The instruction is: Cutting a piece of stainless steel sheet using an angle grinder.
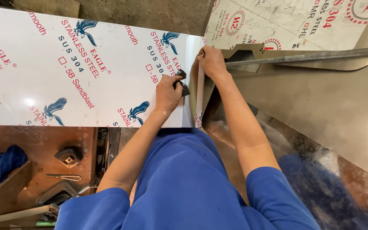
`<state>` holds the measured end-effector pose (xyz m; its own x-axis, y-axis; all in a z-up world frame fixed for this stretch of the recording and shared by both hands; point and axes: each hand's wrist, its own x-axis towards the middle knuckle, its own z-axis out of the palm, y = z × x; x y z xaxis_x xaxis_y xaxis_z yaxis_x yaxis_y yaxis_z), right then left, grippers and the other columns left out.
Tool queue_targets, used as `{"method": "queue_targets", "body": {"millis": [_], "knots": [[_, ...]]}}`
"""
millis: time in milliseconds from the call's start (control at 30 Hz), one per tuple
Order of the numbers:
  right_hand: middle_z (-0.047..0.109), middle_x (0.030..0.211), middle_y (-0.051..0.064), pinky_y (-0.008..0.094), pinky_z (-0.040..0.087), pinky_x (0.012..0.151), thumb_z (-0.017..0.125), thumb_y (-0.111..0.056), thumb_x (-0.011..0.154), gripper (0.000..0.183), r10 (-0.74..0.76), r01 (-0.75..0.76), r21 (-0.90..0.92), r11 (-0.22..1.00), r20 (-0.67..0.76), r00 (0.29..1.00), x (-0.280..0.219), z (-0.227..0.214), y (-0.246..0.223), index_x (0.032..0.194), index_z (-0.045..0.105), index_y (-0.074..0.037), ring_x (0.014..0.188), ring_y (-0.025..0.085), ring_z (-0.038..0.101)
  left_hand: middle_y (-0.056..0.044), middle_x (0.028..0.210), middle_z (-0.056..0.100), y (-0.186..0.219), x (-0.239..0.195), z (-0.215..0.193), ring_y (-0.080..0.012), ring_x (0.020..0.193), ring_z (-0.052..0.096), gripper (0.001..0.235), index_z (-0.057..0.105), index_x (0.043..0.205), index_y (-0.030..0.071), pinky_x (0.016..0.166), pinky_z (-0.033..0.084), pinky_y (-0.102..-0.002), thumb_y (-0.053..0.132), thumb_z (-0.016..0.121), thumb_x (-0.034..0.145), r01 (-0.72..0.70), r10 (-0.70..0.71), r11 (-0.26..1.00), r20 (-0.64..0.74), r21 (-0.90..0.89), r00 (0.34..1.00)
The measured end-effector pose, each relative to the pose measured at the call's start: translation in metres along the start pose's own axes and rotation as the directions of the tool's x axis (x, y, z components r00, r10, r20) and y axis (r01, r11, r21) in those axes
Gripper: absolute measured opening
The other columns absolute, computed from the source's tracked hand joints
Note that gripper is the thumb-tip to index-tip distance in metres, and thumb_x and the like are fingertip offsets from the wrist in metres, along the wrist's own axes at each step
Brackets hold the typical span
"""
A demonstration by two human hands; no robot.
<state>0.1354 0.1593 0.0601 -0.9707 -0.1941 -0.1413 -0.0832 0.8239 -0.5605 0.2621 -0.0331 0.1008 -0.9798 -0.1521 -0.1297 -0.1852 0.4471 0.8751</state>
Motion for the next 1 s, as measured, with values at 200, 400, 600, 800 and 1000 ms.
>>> {"method": "queue_targets", "body": {"millis": [200,400,600,800,1000], "knots": [[0.072,0.085,0.017,0.04,0.053,0.07,0.074,-0.016,0.093,0.016,-0.065,0.054,0.111,0.992,0.098,0.993,-0.004,-0.008,0.021,0.094,0.072,0.0,0.078,0.033,0.069,-0.017,0.09,0.065,0.003,-0.009,-0.004,-0.0337,0.085,0.065,0.02,0.077,0.106,0.007,0.08,0.053,-0.041,0.008,0.066,0.09,0.002,-0.002,1.0,-0.006,0.01,1.0],[0.06,0.07,-0.003,0.022,0.041,0.054,0.071,-0.014,0.097,0.015,0.093,-0.411,0.719,0.56,0.439,0.894,-0.083,-0.074,-0.07,0.092,0.067,0.0,0.059,0.004,0.051,-0.005,0.109,0.077,0.01,-0.015,-0.014,-0.0182,0.084,0.071,0.039,0.071,0.128,0.007,0.076,0.059,-0.032,0.006,0.067,0.089,0.206,-0.183,0.85,0.093,-0.485,0.979],[0.066,0.08,-0.003,0.023,0.044,0.059,0.072,-0.012,0.097,0.014,-0.124,-0.189,0.711,0.677,0.364,0.923,-0.125,-0.042,-0.113,0.101,0.07,0.002,0.068,0.005,0.054,-0.006,0.108,0.073,0.026,-0.057,-0.024,-0.0165,0.094,0.071,0.043,0.058,0.141,0.002,0.083,0.064,-0.035,0.007,0.061,0.098,0.335,-0.316,0.316,0.234,-0.888,0.919],[0.072,0.082,0.003,0.026,0.052,0.065,0.072,-0.012,0.097,0.014,-0.302,0.206,0.428,0.88,0.169,0.938,-0.165,-0.032,-0.195,0.101,0.072,0.002,0.071,0.009,0.065,-0.012,0.114,0.072,0.004,-0.112,-0.047,-0.0179,0.1,0.071,0.042,0.061,0.138,-0.004,0.091,0.061,-0.036,0.001,0.059,0.096,0.073,-0.407,0.169,-0.002,-0.983,0.914],[0.066,0.074,0.003,0.028,0.048,0.054,0.074,-0.011,0.085,0.033,-0.248,0.063,0.506,0.861,0.309,0.918,-0.189,-0.007,-0.249,0.112,0.058,-0.002,0.062,0.009,0.061,-0.015,0.11,0.075,-0.03,-0.16,-0.065,-0.016,0.093,0.073,0.034,0.068,0.128,-0.009,0.089,0.061,-0.032,0.0,0.064,0.096,-0.104,-0.467,0.354,-0.272,-0.929,0.841]]}}
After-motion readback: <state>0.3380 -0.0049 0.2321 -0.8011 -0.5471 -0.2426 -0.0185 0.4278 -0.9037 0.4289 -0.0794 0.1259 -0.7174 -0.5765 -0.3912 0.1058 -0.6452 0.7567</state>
